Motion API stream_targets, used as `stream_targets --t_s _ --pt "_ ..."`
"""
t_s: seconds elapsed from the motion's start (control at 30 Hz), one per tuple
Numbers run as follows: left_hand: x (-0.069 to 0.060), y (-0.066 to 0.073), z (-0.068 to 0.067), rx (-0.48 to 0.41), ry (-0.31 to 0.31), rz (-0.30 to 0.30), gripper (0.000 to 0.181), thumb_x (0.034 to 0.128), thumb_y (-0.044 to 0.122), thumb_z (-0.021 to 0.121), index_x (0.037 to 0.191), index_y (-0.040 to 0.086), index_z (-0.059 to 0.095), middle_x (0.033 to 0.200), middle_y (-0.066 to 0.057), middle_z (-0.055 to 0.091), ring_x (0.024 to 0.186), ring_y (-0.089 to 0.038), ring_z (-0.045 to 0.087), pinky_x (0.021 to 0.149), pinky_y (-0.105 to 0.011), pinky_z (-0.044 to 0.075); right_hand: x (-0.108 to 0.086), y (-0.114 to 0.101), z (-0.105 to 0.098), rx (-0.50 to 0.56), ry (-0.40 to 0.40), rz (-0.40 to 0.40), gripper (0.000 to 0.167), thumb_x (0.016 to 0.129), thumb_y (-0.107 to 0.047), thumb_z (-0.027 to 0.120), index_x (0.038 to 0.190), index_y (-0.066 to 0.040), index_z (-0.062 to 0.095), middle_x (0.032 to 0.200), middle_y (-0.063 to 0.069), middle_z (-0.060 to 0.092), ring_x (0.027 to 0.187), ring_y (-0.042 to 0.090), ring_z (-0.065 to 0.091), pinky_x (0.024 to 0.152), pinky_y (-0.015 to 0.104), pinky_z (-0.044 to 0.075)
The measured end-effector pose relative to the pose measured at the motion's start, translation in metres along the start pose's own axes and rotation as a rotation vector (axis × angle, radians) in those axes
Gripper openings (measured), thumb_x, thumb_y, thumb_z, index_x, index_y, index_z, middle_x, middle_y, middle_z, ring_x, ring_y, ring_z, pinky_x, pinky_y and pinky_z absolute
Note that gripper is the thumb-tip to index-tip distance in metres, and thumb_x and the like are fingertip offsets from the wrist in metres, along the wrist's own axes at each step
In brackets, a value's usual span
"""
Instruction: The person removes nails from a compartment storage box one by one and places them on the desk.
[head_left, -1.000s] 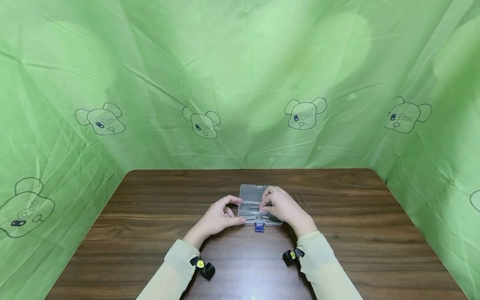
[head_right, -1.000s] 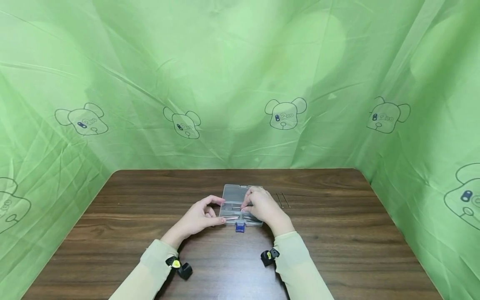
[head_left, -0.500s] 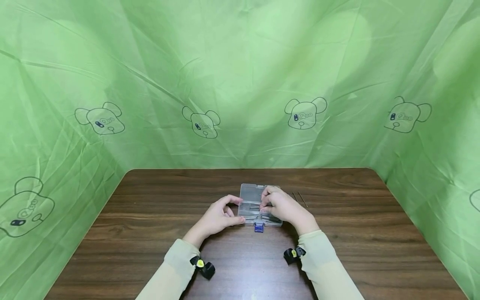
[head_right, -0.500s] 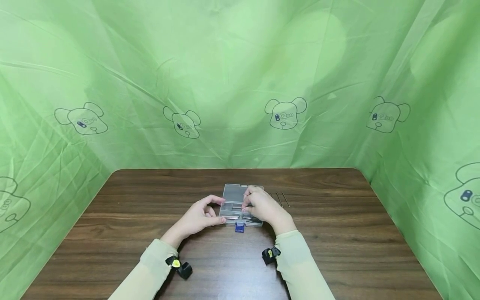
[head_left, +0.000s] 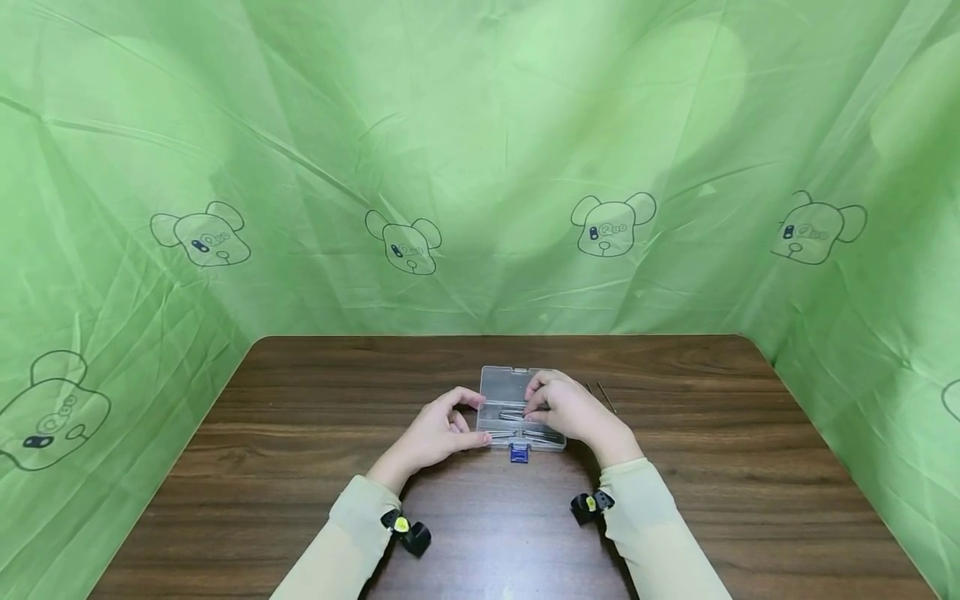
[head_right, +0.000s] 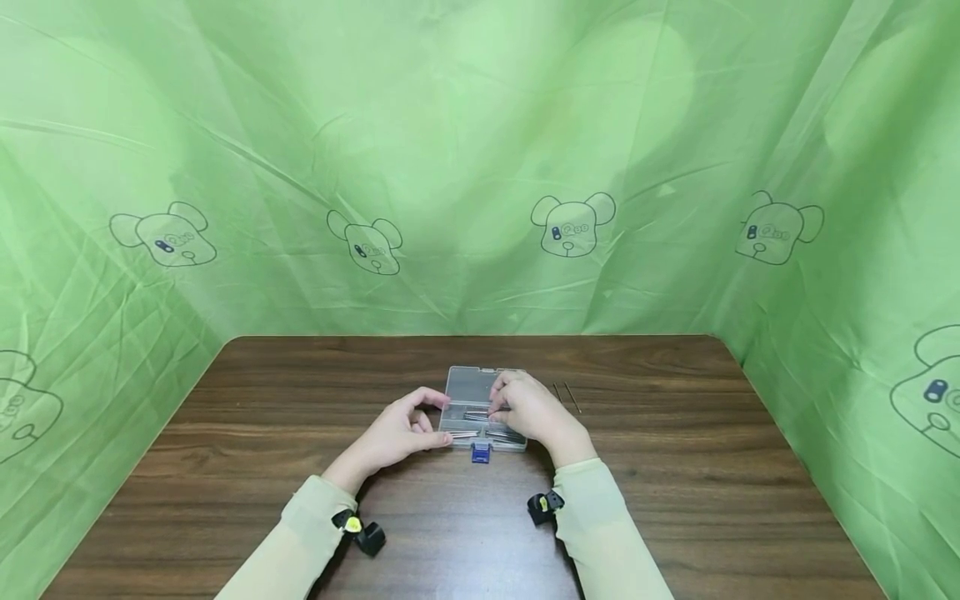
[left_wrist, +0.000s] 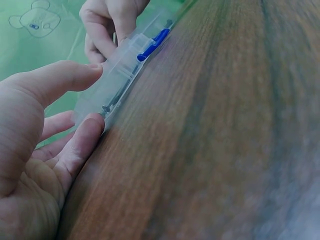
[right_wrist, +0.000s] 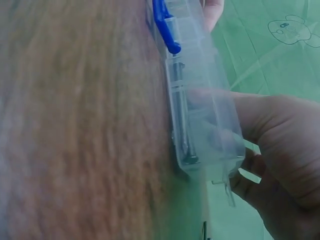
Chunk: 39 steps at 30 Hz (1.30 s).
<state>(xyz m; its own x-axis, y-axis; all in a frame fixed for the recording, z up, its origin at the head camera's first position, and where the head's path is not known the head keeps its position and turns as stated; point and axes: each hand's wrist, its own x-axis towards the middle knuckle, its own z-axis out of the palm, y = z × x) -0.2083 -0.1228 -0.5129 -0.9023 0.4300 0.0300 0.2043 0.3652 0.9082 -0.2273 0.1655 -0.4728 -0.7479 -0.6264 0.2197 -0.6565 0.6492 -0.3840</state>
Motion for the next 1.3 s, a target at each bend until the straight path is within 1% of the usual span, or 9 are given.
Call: stream_targets --t_s 0.1,0.2,0.4,0.57,0.77,0.93,1.17,1.3 --pt "0.0006 -0.0004 -0.0002 0.006 -0.001 -0.007 0.061 0.0861 0.028 0.097 0.138 0.016 0.067 0.082 -0.004 0.068 0.071 -0.014 0.063 0.061 -0.024 0.052 0.0006 0.0003 0.0012 -0.02 0.013 -0.024 0.008 0.091 -0.011 0.089 0.086 -0.013 0.084 0.107 0.001 0.067 0.107 0.026 0.064 0.1 0.045 0.053" --pt "0.0011 -0.0008 -0.0003 0.013 -0.004 -0.011 0.062 0.0863 0.028 0.097 0.138 0.016 0.066 0.082 -0.004 0.069 0.071 -0.014 0.064 0.062 -0.024 0.053 0.0009 0.0006 0.0016 -0.026 0.016 -0.031 0.009 0.091 -0.01 0.089 0.085 -0.014 0.083 0.108 0.001 0.068 0.106 0.026 0.064 0.1 0.045 0.054" --pt "0.0015 -0.0015 -0.0001 0.013 -0.005 -0.01 0.062 0.0861 0.028 0.097 0.138 0.015 0.066 0.083 -0.004 0.069 0.072 -0.014 0.064 0.062 -0.024 0.053 0.0009 0.001 0.0022 -0.019 0.012 -0.017 0.008 0.09 -0.014 0.091 0.086 -0.014 0.084 0.108 0.001 0.068 0.107 0.025 0.064 0.1 0.045 0.054" --pt "0.0023 -0.0014 0.0002 0.008 -0.006 -0.005 0.061 0.086 0.026 0.097 0.138 0.016 0.066 0.087 -0.004 0.069 0.073 -0.014 0.065 0.063 -0.024 0.054 0.0013 0.0002 0.0022 -0.019 0.008 0.001 0.01 0.087 -0.017 0.093 0.083 -0.015 0.083 0.109 0.001 0.068 0.108 0.026 0.064 0.101 0.046 0.053" --pt "0.0016 -0.0011 0.0004 0.005 -0.006 -0.004 0.061 0.086 0.026 0.097 0.138 0.015 0.066 0.09 -0.005 0.07 0.073 -0.014 0.065 0.064 -0.024 0.054 0.0013 0.0006 0.0022 -0.002 -0.039 0.026 0.016 0.091 -0.017 0.09 0.082 -0.017 0.078 0.114 -0.001 0.067 0.113 0.027 0.063 0.104 0.048 0.052" --pt "0.0011 -0.0001 -0.0006 0.009 -0.003 -0.005 0.061 0.0859 0.027 0.097 0.137 0.015 0.066 0.094 -0.005 0.071 0.074 -0.015 0.066 0.065 -0.025 0.055 0.0012 0.0017 0.0018 -0.008 -0.046 0.001 0.014 0.096 -0.015 0.086 0.085 -0.016 0.077 0.115 0.0 0.067 0.113 0.026 0.063 0.104 0.047 0.052" --pt "0.0009 -0.0001 -0.0009 0.002 -0.007 -0.012 0.061 0.086 0.027 0.096 0.138 0.014 0.066 0.085 -0.004 0.069 0.073 -0.015 0.065 0.064 -0.024 0.054 -0.0006 0.0025 0.0 0.021 -0.062 0.001 0.012 0.099 -0.015 0.082 0.089 -0.016 0.077 0.118 0.001 0.068 0.116 0.026 0.062 0.106 0.048 0.052" --pt "0.0008 0.001 -0.0007 0.002 -0.013 -0.011 0.062 0.086 0.028 0.097 0.138 0.014 0.066 0.085 -0.004 0.069 0.072 -0.014 0.064 0.063 -0.024 0.053 -0.0021 0.0049 -0.0017 0.05 -0.069 -0.002 0.011 0.1 -0.016 0.082 0.09 -0.016 0.077 0.117 0.0 0.068 0.117 0.026 0.062 0.107 0.049 0.051"
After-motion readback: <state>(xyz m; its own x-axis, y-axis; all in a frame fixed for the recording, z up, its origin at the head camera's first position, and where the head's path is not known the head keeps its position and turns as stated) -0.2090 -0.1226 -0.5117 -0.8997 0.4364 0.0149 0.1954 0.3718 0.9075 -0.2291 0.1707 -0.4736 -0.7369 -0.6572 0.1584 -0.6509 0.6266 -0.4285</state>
